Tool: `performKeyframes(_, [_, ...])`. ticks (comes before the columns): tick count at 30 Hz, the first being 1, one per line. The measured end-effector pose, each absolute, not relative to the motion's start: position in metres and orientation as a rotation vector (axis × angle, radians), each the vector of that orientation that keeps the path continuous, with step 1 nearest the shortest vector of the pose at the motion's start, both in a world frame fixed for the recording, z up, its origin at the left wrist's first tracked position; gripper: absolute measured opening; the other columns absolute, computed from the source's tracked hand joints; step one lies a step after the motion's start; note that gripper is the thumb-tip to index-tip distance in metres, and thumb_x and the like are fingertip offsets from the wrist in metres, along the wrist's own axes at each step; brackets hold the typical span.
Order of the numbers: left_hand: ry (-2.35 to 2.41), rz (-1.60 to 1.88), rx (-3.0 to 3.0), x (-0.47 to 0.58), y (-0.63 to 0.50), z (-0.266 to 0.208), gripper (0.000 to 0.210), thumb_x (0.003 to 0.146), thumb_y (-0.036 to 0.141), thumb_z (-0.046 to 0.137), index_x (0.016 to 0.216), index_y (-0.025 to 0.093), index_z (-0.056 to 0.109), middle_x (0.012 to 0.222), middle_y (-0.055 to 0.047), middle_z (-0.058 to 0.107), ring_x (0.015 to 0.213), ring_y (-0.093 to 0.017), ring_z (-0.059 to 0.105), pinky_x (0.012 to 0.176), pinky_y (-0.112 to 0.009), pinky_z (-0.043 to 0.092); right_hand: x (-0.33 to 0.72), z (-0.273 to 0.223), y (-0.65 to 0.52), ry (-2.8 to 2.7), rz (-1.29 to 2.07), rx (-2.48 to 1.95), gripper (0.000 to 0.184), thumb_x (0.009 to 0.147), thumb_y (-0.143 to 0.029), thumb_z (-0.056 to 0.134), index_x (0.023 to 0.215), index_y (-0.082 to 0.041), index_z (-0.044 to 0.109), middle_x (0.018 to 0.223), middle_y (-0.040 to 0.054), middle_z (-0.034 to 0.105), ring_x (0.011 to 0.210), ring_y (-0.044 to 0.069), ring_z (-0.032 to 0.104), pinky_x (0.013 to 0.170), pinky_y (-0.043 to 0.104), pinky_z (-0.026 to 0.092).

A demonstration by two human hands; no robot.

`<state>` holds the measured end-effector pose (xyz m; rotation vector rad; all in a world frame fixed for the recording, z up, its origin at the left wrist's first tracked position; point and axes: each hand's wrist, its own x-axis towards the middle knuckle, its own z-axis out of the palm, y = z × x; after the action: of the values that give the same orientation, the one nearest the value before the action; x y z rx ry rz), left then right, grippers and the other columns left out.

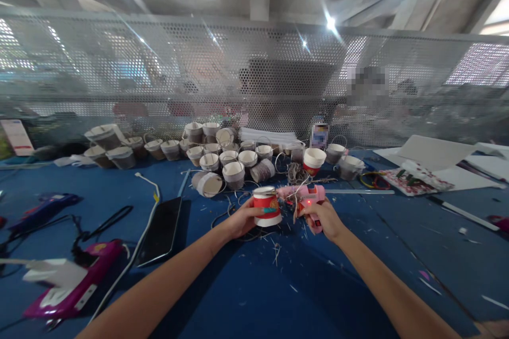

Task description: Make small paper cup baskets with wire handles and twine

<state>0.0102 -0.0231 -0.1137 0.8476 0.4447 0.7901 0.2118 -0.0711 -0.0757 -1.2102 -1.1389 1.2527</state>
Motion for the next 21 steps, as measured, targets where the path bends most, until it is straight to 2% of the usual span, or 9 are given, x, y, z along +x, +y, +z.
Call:
performKeyframes(10, [0.473,0.789,0.855,0.0097,-0.0232,-0.1125,0.043,0.060,0.009,0.068,0.101,0.014,0.058,0.092,-0.008,0.068,0.083,-0.022,0.062,0.083,-0.038,0.042,0.2105,-0.0727,-0.0730,-1.122,1.278,-1.226,0.011,0.050,-0.021,0.052,0.044,-0.015,0.057,0.027,-0.0029,0.044,0.024,0.007,0.033,0.028,0.019,0.027])
performKeyframes(21, [0.458,0.794,0.853,0.0108,-0.0236,-0.1120,0.041,0.060,0.010,0.069,0.099,0.014,0.058,0.091,-0.008,0.068,0.083,-0.022,0.063,0.085,-0.039,0.041,0.2130,-0.0762,-0.0704,-1.137,1.266,-1.252,0.010,0.051,-0.020,0.054,0.046,-0.014,0.060,0.028,-0.0029,0.045,0.025,0.007,0.035,0.030,0.019,0.029])
